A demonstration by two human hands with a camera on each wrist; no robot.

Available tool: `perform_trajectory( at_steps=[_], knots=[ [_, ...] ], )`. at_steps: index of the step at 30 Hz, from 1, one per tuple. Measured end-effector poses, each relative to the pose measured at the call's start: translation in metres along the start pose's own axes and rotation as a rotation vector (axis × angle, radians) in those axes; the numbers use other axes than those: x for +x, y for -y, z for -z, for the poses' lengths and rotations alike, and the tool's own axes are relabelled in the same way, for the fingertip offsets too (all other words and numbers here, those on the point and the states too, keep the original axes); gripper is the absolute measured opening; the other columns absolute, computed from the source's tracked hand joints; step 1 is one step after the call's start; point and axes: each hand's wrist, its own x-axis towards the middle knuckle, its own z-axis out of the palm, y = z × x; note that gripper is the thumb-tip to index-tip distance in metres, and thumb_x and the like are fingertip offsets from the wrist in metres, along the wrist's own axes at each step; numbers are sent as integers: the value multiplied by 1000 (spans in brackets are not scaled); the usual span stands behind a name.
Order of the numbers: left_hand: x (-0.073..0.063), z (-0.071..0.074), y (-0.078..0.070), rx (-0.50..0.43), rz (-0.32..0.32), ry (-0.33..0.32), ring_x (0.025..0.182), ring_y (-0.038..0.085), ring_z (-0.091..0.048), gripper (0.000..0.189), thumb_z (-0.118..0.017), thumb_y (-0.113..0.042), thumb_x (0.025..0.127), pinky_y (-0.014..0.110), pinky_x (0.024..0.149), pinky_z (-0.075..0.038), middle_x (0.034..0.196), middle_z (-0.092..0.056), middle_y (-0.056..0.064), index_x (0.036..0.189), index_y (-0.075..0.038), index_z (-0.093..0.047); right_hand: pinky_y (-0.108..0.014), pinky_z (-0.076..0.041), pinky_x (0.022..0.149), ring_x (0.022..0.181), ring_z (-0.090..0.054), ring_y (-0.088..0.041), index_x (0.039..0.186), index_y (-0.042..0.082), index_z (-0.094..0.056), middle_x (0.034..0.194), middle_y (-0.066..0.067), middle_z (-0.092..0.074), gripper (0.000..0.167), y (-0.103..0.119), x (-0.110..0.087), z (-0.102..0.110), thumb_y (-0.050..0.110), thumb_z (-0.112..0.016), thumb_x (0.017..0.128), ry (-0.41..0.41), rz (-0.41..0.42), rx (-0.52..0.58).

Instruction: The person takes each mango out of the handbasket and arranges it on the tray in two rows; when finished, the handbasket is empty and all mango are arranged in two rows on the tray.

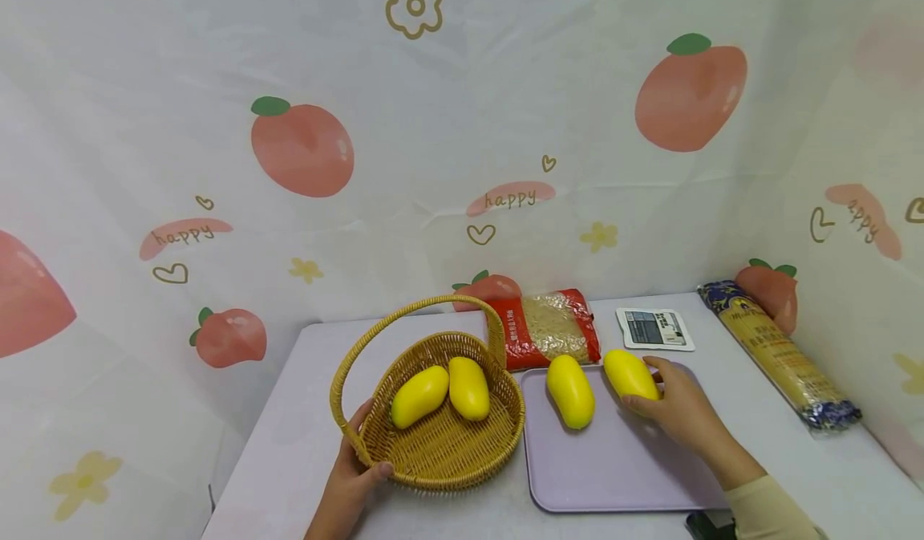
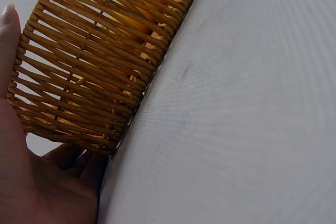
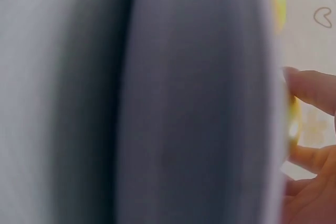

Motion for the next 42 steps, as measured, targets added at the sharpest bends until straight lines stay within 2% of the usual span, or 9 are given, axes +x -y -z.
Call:
perform_trajectory(
  at_steps=[11, 20, 26, 32, 38, 42],
  knots=[
    [0, 0, 0, -2, -4, 2, 158, 38, -18, 92, -79, -8, 103, 17, 107, -42, 179, -10, 11, 173, -34, -26, -66, -54, 98, 121, -58, -57, 154, -18, -39, 135, -42, -53, 88, 1, -1, 1, 30, -86, 97, 17, -23, 3],
    [0, 1, 2, 5, -32, 9, 158, 36, -17, 91, -77, -7, 103, 16, 108, -40, 179, -10, 10, 174, -33, -26, -68, -55, 95, 121, -58, -59, 159, -15, -33, 142, -46, -48, 89, 6, -4, 8, 35, -80, 102, 23, -23, 38],
    [-1, 1, 1, 8, -29, 8, 156, 25, -24, 91, -77, -8, 104, 17, 108, -41, 179, -10, 11, 174, -33, -26, -71, -51, 96, 124, -55, -59, 161, -10, -33, 145, -43, -48, 88, 16, -10, 12, 40, -78, 104, -16, 26, 58],
    [0, 1, 2, 10, -24, 9, 156, 32, -23, 91, -77, -8, 103, 18, 107, -42, 179, -9, 13, 174, -33, -26, -74, -49, 98, 129, -52, -59, 162, -8, -36, 149, -39, -49, 83, 31, -16, 16, 40, -75, 106, -54, 100, 107],
    [0, 1, 2, 6, -26, 10, 155, 24, -26, 91, -77, -7, 103, 18, 108, -42, 179, -10, 11, 174, -33, -26, -73, -45, 105, 135, -50, -54, 162, -5, -39, 151, -34, -51, 76, 47, -22, 19, 35, -73, 108, -93, 168, 179],
    [0, 1, 1, 10, -33, 11, 157, 32, -21, 91, -77, -8, 103, 17, 107, -41, 179, -10, 11, 174, -33, -26, -71, -45, 107, 136, -51, -50, 164, 0, -39, 152, -28, -53, 69, 57, -28, 22, 35, -67, 111, -99, 197, 241]
  ],
)
